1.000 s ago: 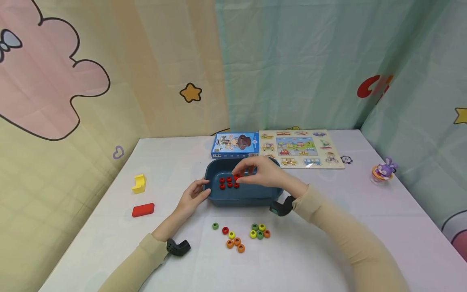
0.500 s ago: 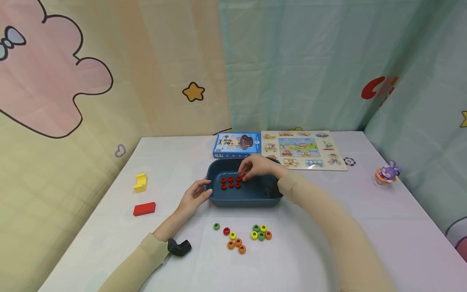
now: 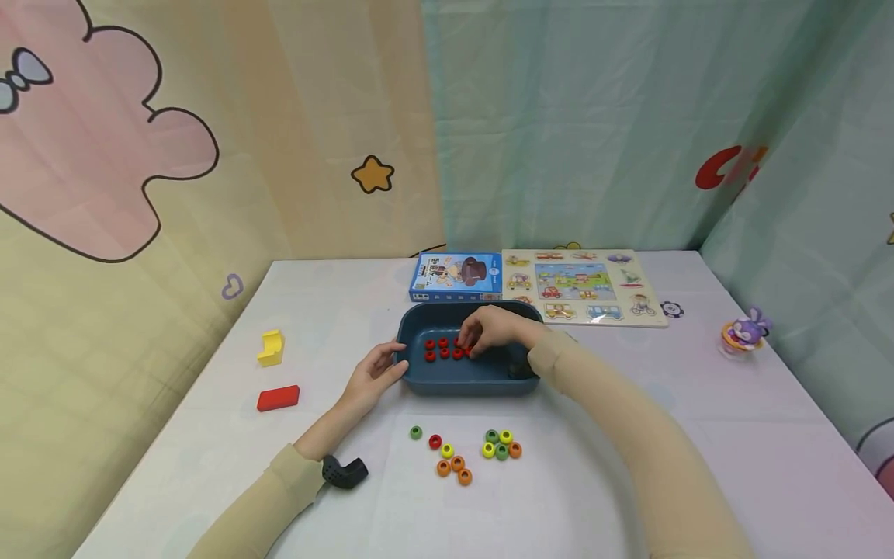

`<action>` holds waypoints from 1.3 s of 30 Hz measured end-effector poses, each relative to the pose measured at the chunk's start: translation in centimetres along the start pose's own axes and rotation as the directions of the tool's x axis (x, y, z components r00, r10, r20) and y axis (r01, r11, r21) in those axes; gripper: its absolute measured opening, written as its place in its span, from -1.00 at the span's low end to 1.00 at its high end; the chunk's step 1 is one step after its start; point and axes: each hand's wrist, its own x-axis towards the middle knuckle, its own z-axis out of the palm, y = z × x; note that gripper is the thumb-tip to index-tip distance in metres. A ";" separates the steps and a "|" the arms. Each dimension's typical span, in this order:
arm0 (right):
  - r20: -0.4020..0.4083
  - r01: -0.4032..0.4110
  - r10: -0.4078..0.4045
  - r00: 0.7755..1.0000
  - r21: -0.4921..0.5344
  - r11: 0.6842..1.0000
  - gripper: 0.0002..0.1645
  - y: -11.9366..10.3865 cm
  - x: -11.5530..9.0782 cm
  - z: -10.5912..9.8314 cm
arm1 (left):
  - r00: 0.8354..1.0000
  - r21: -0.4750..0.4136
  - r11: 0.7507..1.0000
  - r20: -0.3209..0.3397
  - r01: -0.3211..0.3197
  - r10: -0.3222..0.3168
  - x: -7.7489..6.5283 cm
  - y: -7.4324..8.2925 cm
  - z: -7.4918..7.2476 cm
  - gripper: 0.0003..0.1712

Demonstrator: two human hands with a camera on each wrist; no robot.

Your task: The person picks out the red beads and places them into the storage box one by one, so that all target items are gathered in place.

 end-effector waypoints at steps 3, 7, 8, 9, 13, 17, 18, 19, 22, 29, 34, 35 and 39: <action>-0.001 0.005 -0.005 1.000 -0.011 1.000 -0.77 -0.1 -0.2 0.0 | 1.000 0.003 1.000 0.001 0.006 -0.006 0.0 0.0 0.1 -0.51; -0.054 0.031 -0.031 0.998 0.003 1.000 -0.73 -0.9 -0.9 -0.9 | 1.000 0.008 1.000 0.003 0.016 -0.016 -0.1 0.1 0.2 -0.49; -0.079 0.039 -0.039 0.996 0.008 0.999 -0.72 -1.4 -1.2 -1.3 | 1.000 0.009 1.000 0.002 0.018 -0.018 0.0 0.1 0.2 -0.49; -0.105 0.049 -0.047 0.993 0.015 0.999 -0.71 -2.0 -1.5 -1.8 | 1.000 0.008 1.000 0.001 0.018 -0.018 0.0 0.1 0.2 -0.49; -0.217 0.106 -0.094 0.972 0.049 0.993 -0.68 -5.2 -3.1 -3.5 | 1.000 -0.002 1.000 -0.009 0.010 -0.010 0.0 0.1 0.1 -0.53; -0.286 0.218 -0.195 0.938 0.053 0.974 -0.68 -8.5 -5.1 -3.8 | 1.000 -0.005 1.000 -0.009 0.002 -0.002 0.0 0.1 0.1 -0.53; -0.290 0.246 -0.222 0.931 0.050 0.968 -0.68 -9.2 -5.5 -3.5 | 1.000 -0.005 1.000 -0.007 0.001 -0.001 0.1 0.1 0.1 -0.53; -0.290 0.271 -0.247 0.925 0.044 0.962 -0.69 -9.8 -6.0 -3.1 | 1.000 -0.004 1.000 -0.007 0.002 -0.002 0.1 0.1 0.1 -0.52; -0.278 0.335 -0.316 0.907 0.024 0.942 -0.71 -11.1 -7.0 -1.2 | 1.000 0.005 1.000 -0.009 0.004 -0.004 0.1 0.0 0.0 -0.51; -0.288 0.387 -0.343 0.894 0.109 0.916 -0.75 -13.0 -8.8 4.3 | 1.000 0.026 1.000 -0.002 -0.005 0.005 -0.1 0.0 0.0 -0.50; -0.282 0.283 -0.225 0.933 0.184 0.941 -0.76 -11.0 -7.7 8.1 | 1.000 0.032 0.999 -0.005 -0.006 0.007 -0.1 0.1 0.0 -0.49; -0.270 0.260 -0.203 0.941 0.196 0.946 -0.76 -10.5 -7.4 8.7 | 1.000 0.032 0.999 -0.006 -0.004 0.004 -0.1 0.1 0.0 -0.49; -0.222 0.195 -0.145 0.964 0.225 0.955 -0.70 -8.9 -6.3 10.6 | 1.000 0.030 1.000 -0.006 0.003 -0.002 0.0 0.1 0.0 -0.49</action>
